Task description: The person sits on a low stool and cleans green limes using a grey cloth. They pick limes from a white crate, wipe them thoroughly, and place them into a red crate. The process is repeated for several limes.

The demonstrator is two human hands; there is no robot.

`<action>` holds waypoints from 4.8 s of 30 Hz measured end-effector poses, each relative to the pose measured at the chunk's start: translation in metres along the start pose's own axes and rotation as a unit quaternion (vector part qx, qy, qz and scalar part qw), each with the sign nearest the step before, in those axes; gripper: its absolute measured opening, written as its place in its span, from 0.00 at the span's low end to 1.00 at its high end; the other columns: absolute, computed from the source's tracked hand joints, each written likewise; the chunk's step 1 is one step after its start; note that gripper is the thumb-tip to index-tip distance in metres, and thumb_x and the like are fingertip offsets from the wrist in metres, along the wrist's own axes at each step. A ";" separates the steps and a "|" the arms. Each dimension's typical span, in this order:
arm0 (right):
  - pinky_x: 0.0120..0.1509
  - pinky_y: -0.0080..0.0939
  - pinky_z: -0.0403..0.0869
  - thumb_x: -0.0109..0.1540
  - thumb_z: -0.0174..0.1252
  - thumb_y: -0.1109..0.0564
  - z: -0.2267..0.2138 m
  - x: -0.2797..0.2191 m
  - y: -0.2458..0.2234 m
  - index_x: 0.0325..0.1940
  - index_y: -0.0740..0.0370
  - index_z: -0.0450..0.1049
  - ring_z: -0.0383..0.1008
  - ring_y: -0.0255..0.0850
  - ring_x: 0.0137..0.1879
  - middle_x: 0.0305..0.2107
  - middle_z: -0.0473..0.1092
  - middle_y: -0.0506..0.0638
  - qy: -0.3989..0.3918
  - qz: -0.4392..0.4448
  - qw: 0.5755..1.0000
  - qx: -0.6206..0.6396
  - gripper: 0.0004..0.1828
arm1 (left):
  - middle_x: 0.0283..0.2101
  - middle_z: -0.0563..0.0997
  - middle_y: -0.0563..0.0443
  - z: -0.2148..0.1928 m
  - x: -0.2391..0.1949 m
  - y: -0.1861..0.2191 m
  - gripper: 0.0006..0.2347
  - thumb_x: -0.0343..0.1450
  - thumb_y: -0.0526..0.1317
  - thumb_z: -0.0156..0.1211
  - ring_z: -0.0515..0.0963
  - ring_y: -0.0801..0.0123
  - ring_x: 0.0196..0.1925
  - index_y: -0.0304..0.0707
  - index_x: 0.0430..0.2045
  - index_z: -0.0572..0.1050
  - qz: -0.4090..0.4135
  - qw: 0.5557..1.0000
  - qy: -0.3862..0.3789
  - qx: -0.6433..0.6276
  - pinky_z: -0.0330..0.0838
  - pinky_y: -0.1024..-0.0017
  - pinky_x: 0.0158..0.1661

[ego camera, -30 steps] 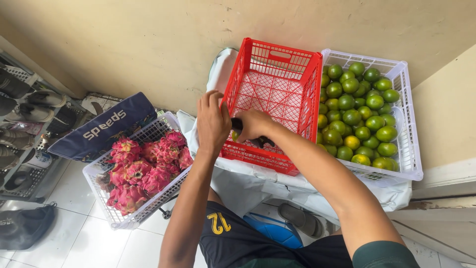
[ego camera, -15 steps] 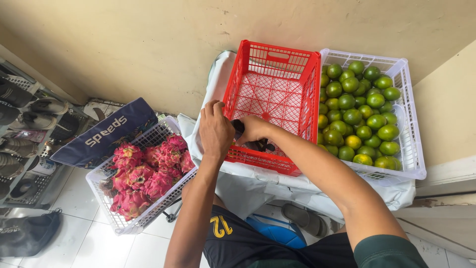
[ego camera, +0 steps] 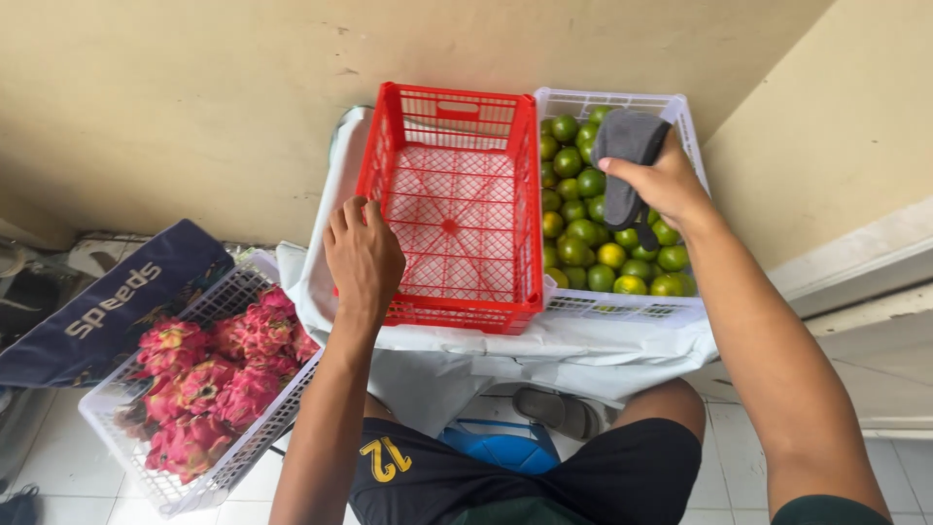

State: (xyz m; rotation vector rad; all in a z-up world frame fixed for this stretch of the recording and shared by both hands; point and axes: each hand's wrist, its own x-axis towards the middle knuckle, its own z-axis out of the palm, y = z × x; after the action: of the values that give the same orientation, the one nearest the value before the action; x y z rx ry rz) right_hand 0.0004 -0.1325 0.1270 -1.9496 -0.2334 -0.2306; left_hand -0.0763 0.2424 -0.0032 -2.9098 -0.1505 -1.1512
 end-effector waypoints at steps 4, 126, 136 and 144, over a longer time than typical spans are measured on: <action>0.60 0.56 0.71 0.57 0.72 0.58 -0.034 -0.017 0.057 0.59 0.69 0.70 0.73 0.52 0.58 0.50 0.71 0.61 0.057 0.058 0.997 0.014 0.29 | 0.49 0.73 0.48 -0.013 0.021 0.063 0.12 0.64 0.38 0.60 0.73 0.54 0.52 0.41 0.40 0.72 0.045 0.997 -0.013 -0.066 0.69 0.61 0.49; 0.53 0.44 0.72 0.68 0.57 0.49 0.040 -0.021 0.096 0.44 0.64 0.78 0.72 0.40 0.48 0.36 0.74 0.52 0.014 -0.006 0.984 0.178 0.15 | 0.48 0.69 0.30 0.047 0.040 0.230 0.23 0.63 0.23 0.66 0.79 0.39 0.48 0.24 0.52 0.66 -0.022 0.729 -0.099 -0.677 0.82 0.58 0.46; 0.50 0.44 0.76 0.57 0.73 0.46 0.047 -0.024 0.064 0.45 0.66 0.68 0.75 0.43 0.44 0.37 0.73 0.58 0.158 0.176 0.903 0.359 0.27 | 0.46 0.75 0.46 0.047 0.042 0.230 0.19 0.67 0.36 0.68 0.80 0.57 0.44 0.45 0.54 0.76 0.018 0.783 -0.062 -0.619 0.78 0.63 0.45; 0.72 0.56 0.63 0.70 0.52 0.48 0.044 -0.013 0.145 0.66 0.64 0.66 0.66 0.49 0.66 0.61 0.66 0.58 -0.015 -0.055 0.971 0.232 0.24 | 0.44 0.76 0.39 0.037 0.041 0.229 0.24 0.62 0.31 0.72 0.81 0.48 0.48 0.34 0.51 0.67 -0.056 0.757 -0.077 -0.647 0.78 0.63 0.49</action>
State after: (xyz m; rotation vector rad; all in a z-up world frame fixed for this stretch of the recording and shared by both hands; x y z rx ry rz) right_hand 0.0290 -0.1472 -0.0216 -1.4781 -0.3805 -0.1987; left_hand -0.0002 0.0196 0.0046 -4.1849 0.8531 -1.3632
